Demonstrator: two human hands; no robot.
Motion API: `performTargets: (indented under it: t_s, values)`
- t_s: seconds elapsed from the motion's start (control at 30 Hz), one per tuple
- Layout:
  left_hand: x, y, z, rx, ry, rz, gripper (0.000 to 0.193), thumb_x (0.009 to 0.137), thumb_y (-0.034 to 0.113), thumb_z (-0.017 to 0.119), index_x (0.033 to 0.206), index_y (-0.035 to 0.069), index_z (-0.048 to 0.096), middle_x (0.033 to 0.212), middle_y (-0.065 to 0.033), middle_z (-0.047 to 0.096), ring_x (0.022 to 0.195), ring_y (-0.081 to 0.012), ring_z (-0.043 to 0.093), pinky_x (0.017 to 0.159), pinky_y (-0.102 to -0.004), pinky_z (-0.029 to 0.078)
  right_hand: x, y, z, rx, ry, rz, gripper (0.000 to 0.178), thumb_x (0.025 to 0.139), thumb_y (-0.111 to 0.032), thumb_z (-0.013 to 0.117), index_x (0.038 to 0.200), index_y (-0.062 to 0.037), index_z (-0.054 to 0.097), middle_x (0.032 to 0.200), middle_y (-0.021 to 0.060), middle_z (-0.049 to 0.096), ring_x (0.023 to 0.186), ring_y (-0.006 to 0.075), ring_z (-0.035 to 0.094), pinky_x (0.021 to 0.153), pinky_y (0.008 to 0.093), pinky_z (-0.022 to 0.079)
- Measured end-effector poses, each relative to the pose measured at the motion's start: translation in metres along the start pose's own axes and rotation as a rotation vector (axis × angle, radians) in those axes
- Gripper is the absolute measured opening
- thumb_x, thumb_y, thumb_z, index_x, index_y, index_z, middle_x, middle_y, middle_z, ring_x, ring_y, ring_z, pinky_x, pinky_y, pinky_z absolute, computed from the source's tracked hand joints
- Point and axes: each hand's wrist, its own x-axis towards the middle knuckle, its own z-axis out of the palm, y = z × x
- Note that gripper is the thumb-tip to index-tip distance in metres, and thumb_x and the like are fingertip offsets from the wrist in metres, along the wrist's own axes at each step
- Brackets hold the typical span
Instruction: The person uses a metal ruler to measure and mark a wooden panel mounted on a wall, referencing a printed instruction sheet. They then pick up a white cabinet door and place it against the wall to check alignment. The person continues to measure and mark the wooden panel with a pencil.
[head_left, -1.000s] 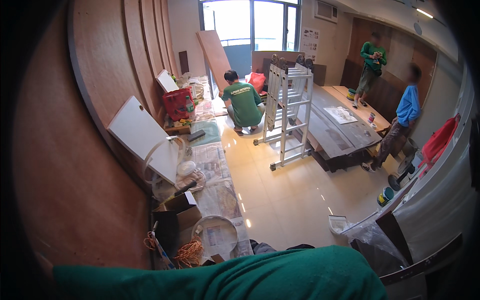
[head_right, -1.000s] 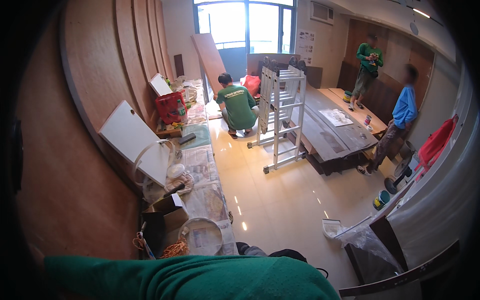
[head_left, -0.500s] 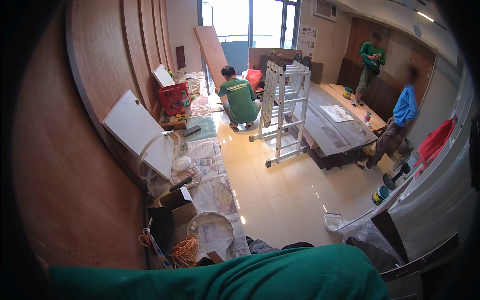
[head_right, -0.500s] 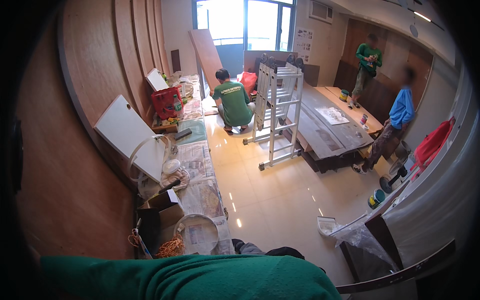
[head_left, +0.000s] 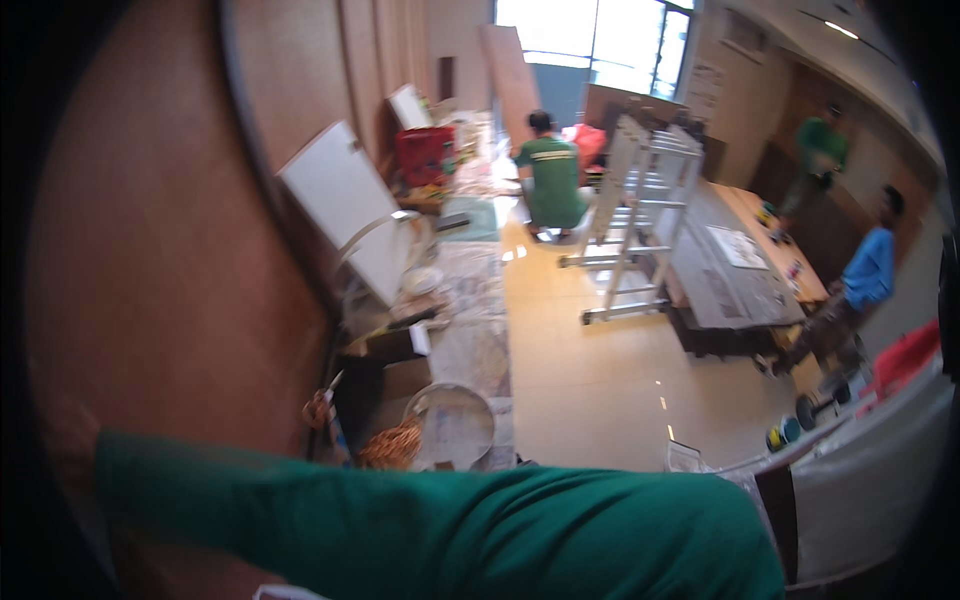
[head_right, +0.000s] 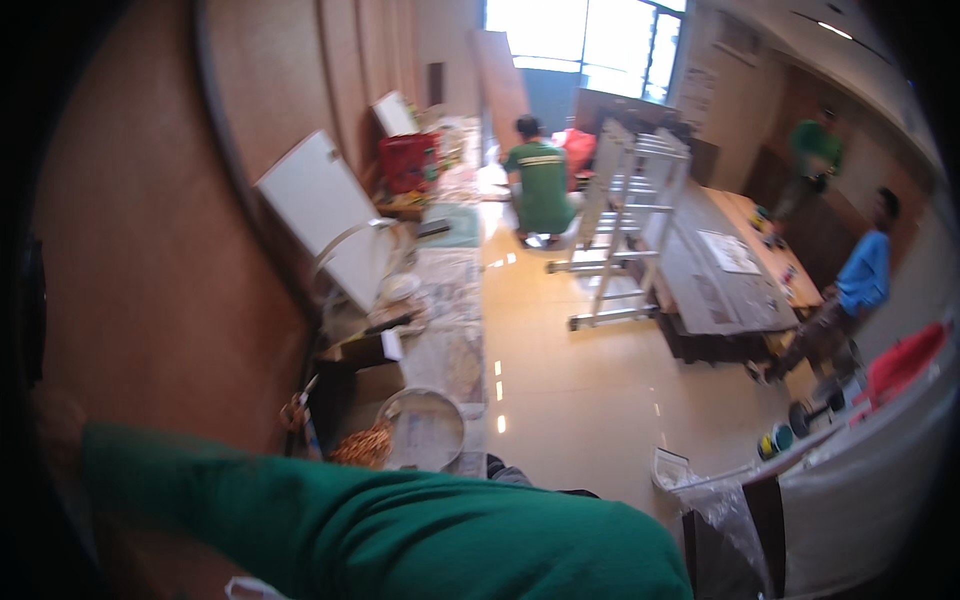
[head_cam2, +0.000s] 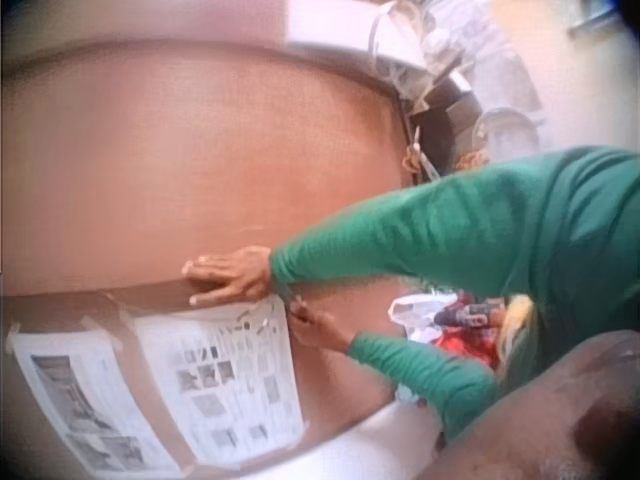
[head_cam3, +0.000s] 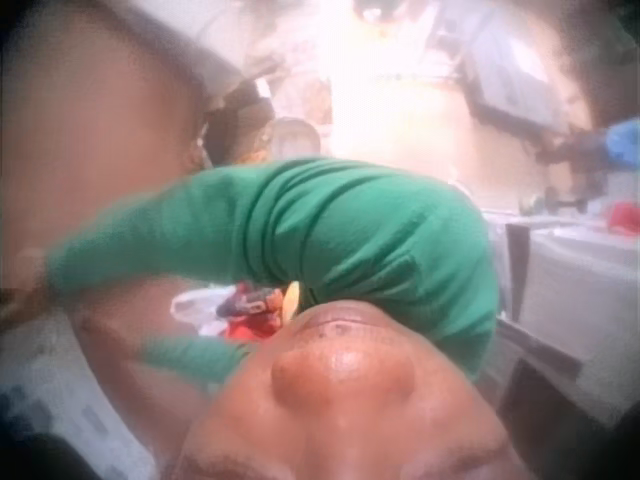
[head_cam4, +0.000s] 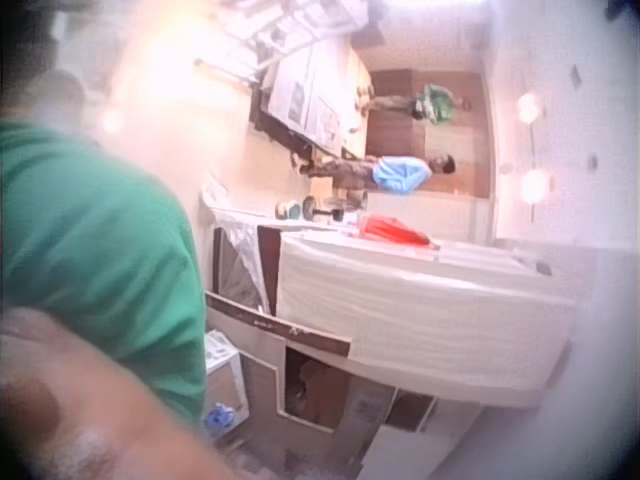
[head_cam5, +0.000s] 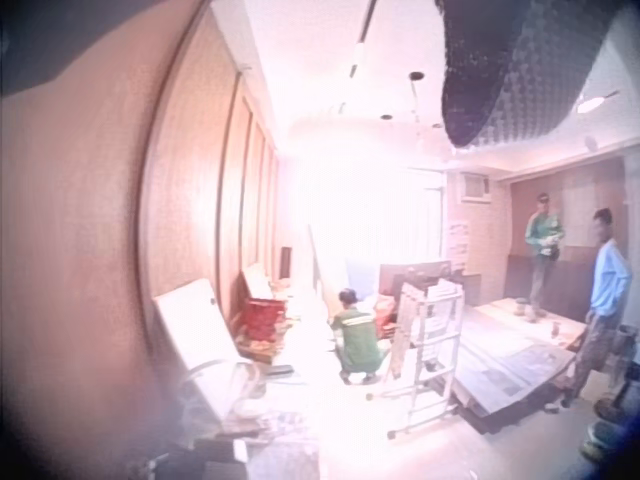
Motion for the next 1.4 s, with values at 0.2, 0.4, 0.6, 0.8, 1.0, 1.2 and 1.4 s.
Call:
performTargets:
  t_s: [0.2,0.4,0.6,0.8,1.0,1.2,1.4]
  values:
    - [-0.073,-0.095,0.054,-0.373,0.0,0.226,0.032,0.107,0.02,0.049,0.122,0.0,0.068,0.115,-0.0166,0.071,0.105,-0.0332,0.066,0.094,-0.0413,0.051,0.135,-0.048,0.086,-0.045,0.168,-0.465,0.072,0.076,-0.022,0.064,0.141,0.0038,0.049,0.151,0.0485,0.022,0.146,0.0581,0.025,0.122,0.0655,0.019]
    - [-0.063,-0.068,0.015,-1.079,-0.41,-0.568,0.043,0.106,0.037,0.051,0.116,-0.001,0.068,0.101,-0.0147,0.073,0.089,-0.028,0.069,0.08,-0.0368,0.054,0.15,-0.022,0.103,-0.24,0.297,-0.524,0.08,0.071,-0.025,0.071,0.142,0.0043,0.049,0.152,0.0505,0.016,0.149,0.0575,0.018,0.123,0.0633,0.014]
    - [-0.065,-0.027,-0.011,-0.926,-0.217,-0.573,0.041,0.107,0.035,0.051,0.109,-0.002,0.068,0.097,-0.0143,0.073,0.083,-0.0262,0.07,0.074,-0.0366,0.055,0.14,-0.033,0.08,0.027,0.055,-0.473,0.078,0.08,-0.029,0.068,0.146,0.0047,0.042,0.152,0.05,0.013,0.148,0.0596,0.016,0.123,0.0627,0.015]
    - [-0.071,-0.004,0.012,-0.698,0.091,-0.49,0.032,0.107,0.027,0.052,0.106,-0.001,0.067,0.091,-0.013,0.071,0.081,-0.0301,0.07,0.072,-0.041,0.056,0.147,-0.027,0.088,-0.045,0.149,-0.551,0.076,0.077,-0.021,0.066,0.144,0.0077,0.044,0.151,0.0515,0.015,0.148,0.06,0.017,0.123,0.0623,0.014]
    - [-0.073,0.001,0.012,-0.642,0.045,-0.598,0.031,0.106,0.027,0.053,0.099,0.0,0.067,0.088,-0.0162,0.07,0.08,-0.0341,0.068,0.07,-0.0428,0.054,0.146,-0.024,0.098,-0.094,0.106,-0.56,0.073,0.082,-0.021,0.062,0.146,0.0078,0.041,0.149,0.0543,0.012,0.145,0.0648,0.014,0.122,0.0645,0.014]
    - [-0.075,-0.015,0.001,-0.586,-0.086,-0.525,0.033,0.106,0.03,0.053,0.1,0.0,0.067,0.088,-0.0181,0.069,0.078,-0.035,0.067,0.067,-0.0434,0.052,0.151,-0.025,0.094,-0.096,0.246,-0.62,0.067,0.093,-0.022,0.055,0.151,0.0045,0.033,0.154,0.0398,0.025,0.144,0.0558,0.027,0.121,0.059,0.022]
    - [-0.053,-0.051,-0.022,-0.667,-0.03,-0.275,0.04,0.106,0.036,0.052,0.108,-0.001,0.067,0.099,-0.0217,0.069,0.089,-0.0388,0.067,0.081,-0.0457,0.052,0.158,-0.022,0.108,0.054,0.283,-0.57,0.064,0.081,-0.027,0.067,0.138,-0.0008,0.053,0.145,0.045,0.036,0.14,0.0592,0.033,0.119,0.063,0.025]
